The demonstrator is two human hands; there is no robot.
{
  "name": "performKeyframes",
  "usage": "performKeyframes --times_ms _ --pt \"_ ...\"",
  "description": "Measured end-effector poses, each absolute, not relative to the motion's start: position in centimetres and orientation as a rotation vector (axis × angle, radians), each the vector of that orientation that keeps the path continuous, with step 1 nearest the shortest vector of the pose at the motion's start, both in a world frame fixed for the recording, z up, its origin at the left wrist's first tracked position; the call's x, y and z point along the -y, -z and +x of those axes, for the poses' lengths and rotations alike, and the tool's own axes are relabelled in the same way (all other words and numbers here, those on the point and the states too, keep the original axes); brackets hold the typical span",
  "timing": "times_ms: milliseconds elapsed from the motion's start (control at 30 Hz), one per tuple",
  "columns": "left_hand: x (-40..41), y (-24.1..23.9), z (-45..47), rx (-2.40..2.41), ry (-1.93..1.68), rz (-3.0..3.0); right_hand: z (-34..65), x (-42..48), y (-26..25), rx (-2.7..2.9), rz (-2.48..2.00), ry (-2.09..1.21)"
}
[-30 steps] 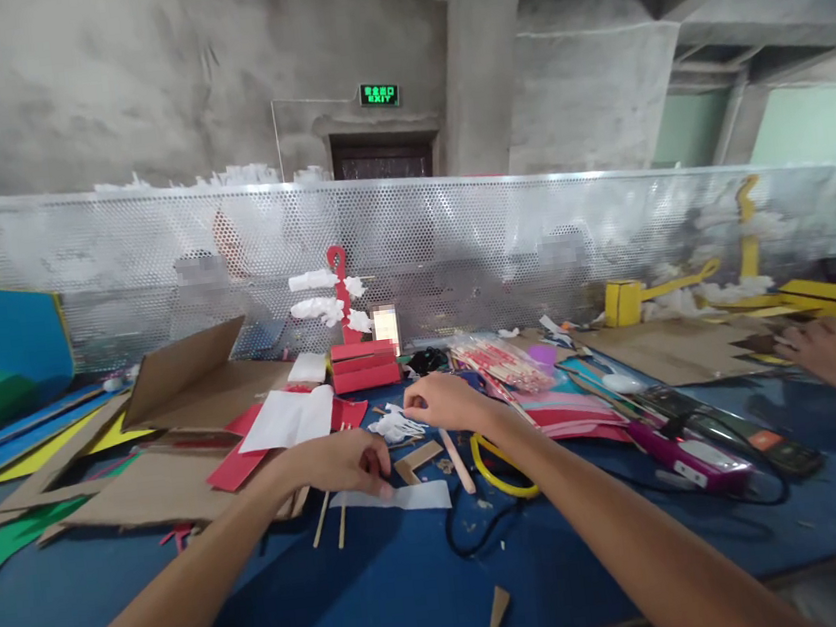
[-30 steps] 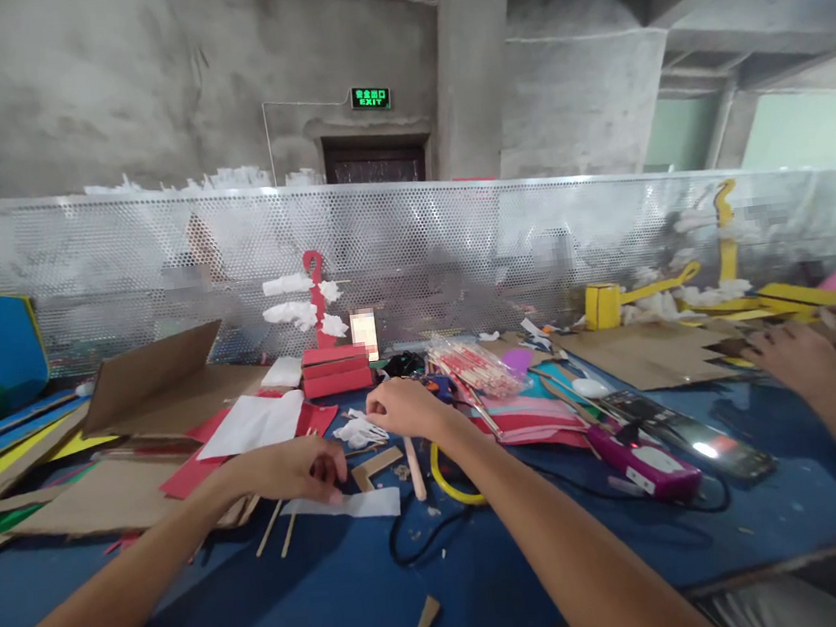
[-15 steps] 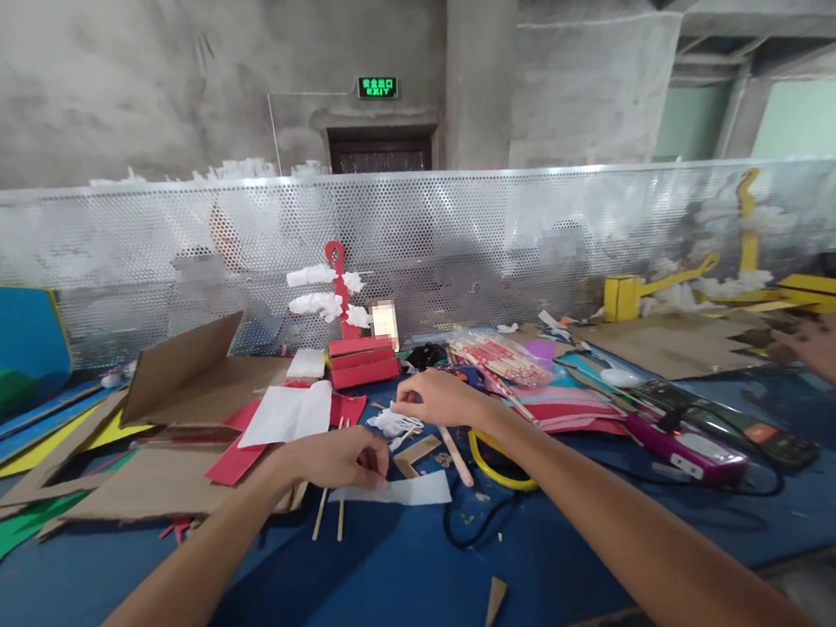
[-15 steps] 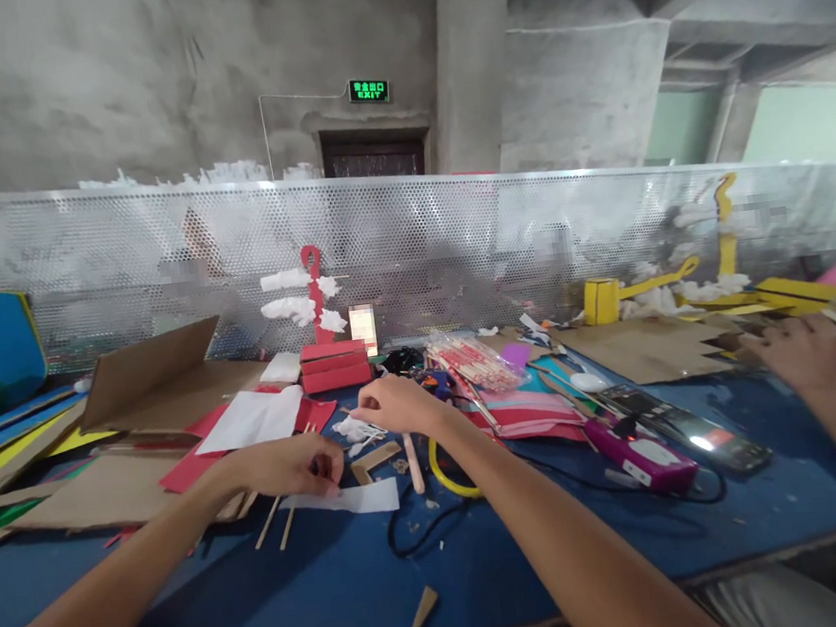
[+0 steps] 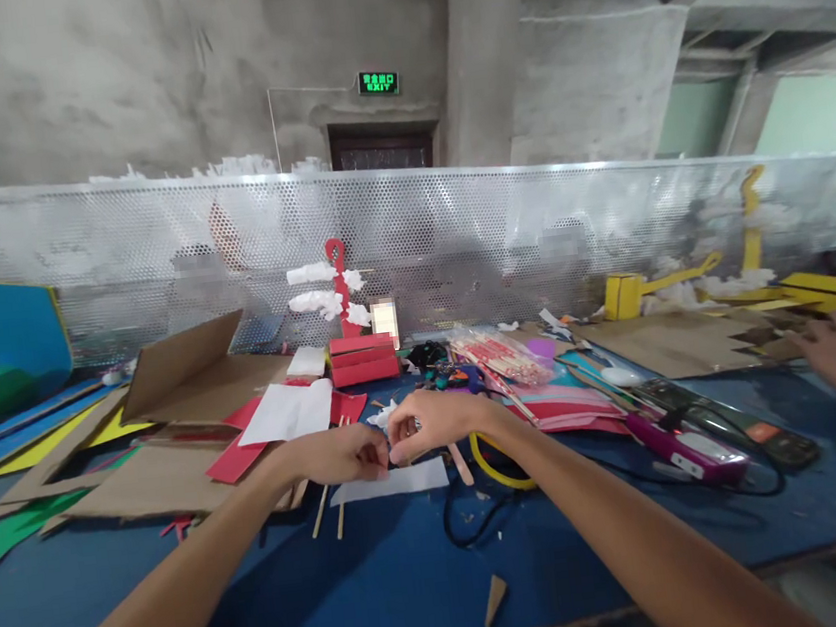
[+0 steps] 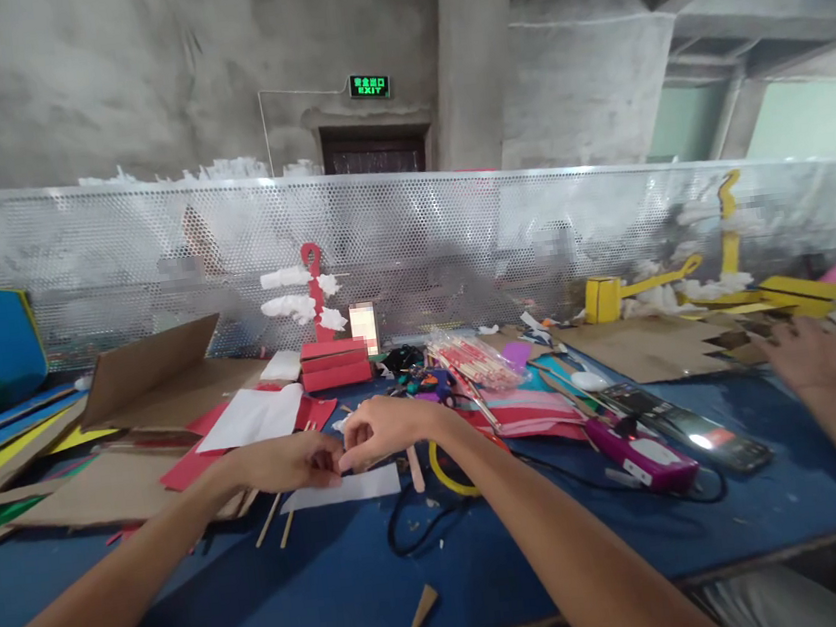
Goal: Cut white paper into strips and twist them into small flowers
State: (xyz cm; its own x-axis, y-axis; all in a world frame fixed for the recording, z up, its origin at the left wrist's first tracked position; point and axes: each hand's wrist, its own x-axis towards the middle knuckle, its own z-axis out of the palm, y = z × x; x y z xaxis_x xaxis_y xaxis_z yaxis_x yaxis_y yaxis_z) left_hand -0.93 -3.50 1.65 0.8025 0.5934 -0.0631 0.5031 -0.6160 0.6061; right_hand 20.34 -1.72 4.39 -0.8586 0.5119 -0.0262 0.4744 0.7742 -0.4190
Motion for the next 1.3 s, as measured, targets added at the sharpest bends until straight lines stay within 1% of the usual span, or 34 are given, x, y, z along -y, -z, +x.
performKeyframes --times_ms 133,433,633,800,1133,1300 --pt "3.0 -1.4 -1.3 -0.808 -0.293 2.315 20.4 1.4 -4.0 2.898 -0.771 -0.642" --pt "2.9 -1.6 -0.9 -0.814 -0.496 2.299 20.5 1.3 -4.2 2.739 -0.751 -0.585" --pt "2.5 -1.9 -0.8 -0.867 -0.652 2.214 20.3 1.3 -3.9 2.554 -0.781 -0.779" --pt "2.6 -2.0 -0.9 -0.934 -0.690 2.115 20.3 1.3 -4.2 2.458 -0.744 -0.925" --pt "2.9 -2.2 -1.0 -0.934 -0.631 2.140 20.3 1.1 -4.3 2.449 -0.750 -0.915" --pt "2.7 -2.1 -0.9 -0.919 -0.660 2.091 20.4 0.8 -4.2 2.436 -0.753 -0.906"
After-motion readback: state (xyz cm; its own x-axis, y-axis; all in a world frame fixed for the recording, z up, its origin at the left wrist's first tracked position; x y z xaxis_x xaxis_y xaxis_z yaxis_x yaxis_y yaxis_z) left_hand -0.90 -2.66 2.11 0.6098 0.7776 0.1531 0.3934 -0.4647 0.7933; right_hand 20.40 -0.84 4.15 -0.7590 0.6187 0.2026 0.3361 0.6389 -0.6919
